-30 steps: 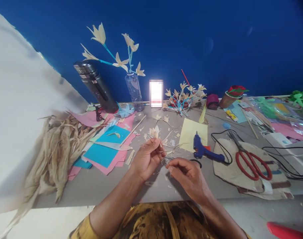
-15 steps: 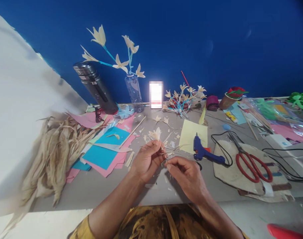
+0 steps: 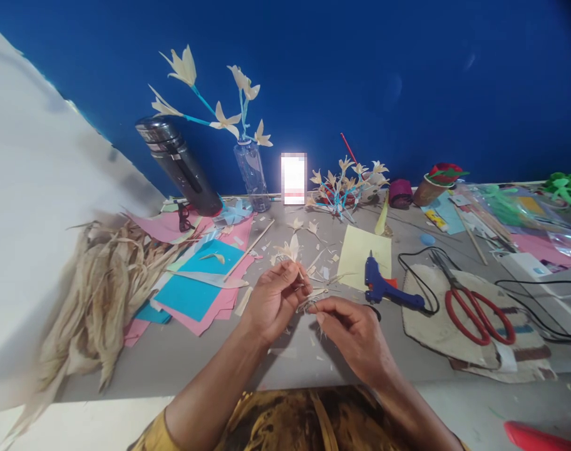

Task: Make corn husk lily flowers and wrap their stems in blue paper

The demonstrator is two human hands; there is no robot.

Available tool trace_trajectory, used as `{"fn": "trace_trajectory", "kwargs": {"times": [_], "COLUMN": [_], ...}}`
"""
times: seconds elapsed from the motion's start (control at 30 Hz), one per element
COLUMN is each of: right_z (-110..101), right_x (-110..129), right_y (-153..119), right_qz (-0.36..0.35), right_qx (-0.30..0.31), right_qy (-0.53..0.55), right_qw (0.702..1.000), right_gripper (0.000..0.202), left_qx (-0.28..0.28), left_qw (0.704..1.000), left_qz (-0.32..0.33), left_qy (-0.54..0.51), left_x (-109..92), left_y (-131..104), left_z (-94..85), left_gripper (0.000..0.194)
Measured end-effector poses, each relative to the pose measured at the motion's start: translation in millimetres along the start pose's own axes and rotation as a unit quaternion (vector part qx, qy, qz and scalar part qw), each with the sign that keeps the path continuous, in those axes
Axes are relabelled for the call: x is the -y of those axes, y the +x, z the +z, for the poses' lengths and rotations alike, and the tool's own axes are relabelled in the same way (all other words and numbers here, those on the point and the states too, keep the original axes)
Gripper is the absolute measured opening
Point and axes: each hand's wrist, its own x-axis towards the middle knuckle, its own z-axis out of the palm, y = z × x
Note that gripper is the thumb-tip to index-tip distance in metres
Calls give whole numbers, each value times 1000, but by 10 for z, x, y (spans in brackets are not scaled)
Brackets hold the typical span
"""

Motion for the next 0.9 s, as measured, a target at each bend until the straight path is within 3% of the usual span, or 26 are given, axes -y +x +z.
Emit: {"fn": "trace_trajectory", "kwargs": {"times": [0.7, 0.9], "right_z": [-12, -58], "right_x": [37, 35], "right_y": [-43, -81], "right_qz": [-17, 10], "right_qx": [-27, -20], "right_qy": [-11, -23], "right_qw": [999, 999], "right_gripper": [21, 21], "left_qx": [36, 9], "left_qw": [999, 999], "left_qz": [-16, -3], "left_qy": [37, 36], "left_x": [78, 18], "left_y": [-68, -74], "left_z": [23, 33], "left_gripper": [24, 26]}}
